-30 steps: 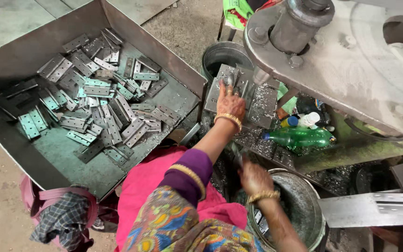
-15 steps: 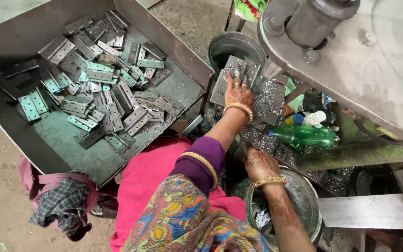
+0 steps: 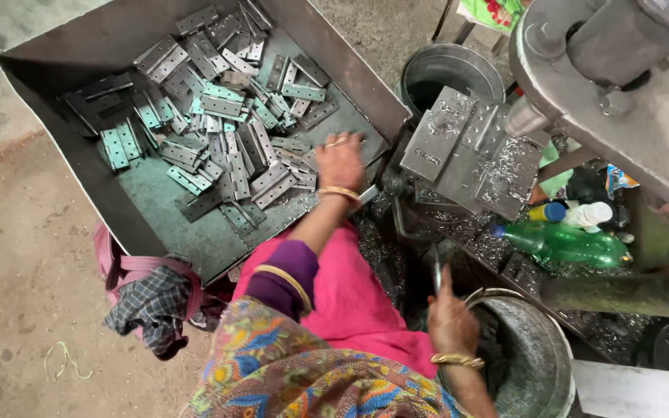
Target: The person places metal hinge components into a machine for drilling and subsequently removes them to drop into a bucket.
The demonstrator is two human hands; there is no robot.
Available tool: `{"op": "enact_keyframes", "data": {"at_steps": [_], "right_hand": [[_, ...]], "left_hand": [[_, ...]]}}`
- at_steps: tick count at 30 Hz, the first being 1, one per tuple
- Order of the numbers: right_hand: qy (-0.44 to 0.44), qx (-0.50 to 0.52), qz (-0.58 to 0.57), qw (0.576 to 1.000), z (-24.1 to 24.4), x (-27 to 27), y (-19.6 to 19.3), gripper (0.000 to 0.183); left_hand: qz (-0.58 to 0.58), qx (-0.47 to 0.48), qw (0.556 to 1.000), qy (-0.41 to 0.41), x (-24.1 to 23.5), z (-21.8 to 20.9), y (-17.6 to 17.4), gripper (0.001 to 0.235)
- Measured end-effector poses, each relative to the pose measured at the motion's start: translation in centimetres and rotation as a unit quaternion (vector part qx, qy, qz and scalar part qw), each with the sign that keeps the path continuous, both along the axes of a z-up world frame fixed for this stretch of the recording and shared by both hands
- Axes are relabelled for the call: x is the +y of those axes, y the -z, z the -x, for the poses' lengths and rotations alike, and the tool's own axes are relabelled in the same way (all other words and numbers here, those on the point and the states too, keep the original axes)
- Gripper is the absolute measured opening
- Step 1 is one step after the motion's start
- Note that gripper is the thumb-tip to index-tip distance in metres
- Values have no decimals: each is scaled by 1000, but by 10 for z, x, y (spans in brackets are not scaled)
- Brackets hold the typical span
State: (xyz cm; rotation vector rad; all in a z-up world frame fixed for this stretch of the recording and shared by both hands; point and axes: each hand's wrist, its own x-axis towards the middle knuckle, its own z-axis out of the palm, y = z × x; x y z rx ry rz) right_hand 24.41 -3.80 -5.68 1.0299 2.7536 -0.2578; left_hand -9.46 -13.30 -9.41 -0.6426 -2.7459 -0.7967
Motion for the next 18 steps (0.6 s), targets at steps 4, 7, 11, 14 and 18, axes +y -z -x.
{"op": "enact_keyframes", "data": {"at_steps": [4, 7, 11, 14, 18], "right_hand": [[30, -41, 24, 998, 10, -1, -14, 82], [15, -71, 19, 997, 13, 4, -29, 83], [42, -56, 35, 997, 11, -13, -25, 82], [39, -44, 50, 997, 11, -14, -27, 80], [10, -28, 42, 999, 15, 0, -36, 75]], "left_hand": [[168, 127, 971, 114, -51, 45, 70, 56], [220, 52, 959, 170, -52, 62, 84, 37], [275, -128, 948, 97, -23, 72, 31, 24], [153, -145, 977, -6, -20, 63, -29, 20], [-112, -155, 973, 127, 17, 9, -72, 33]]}}
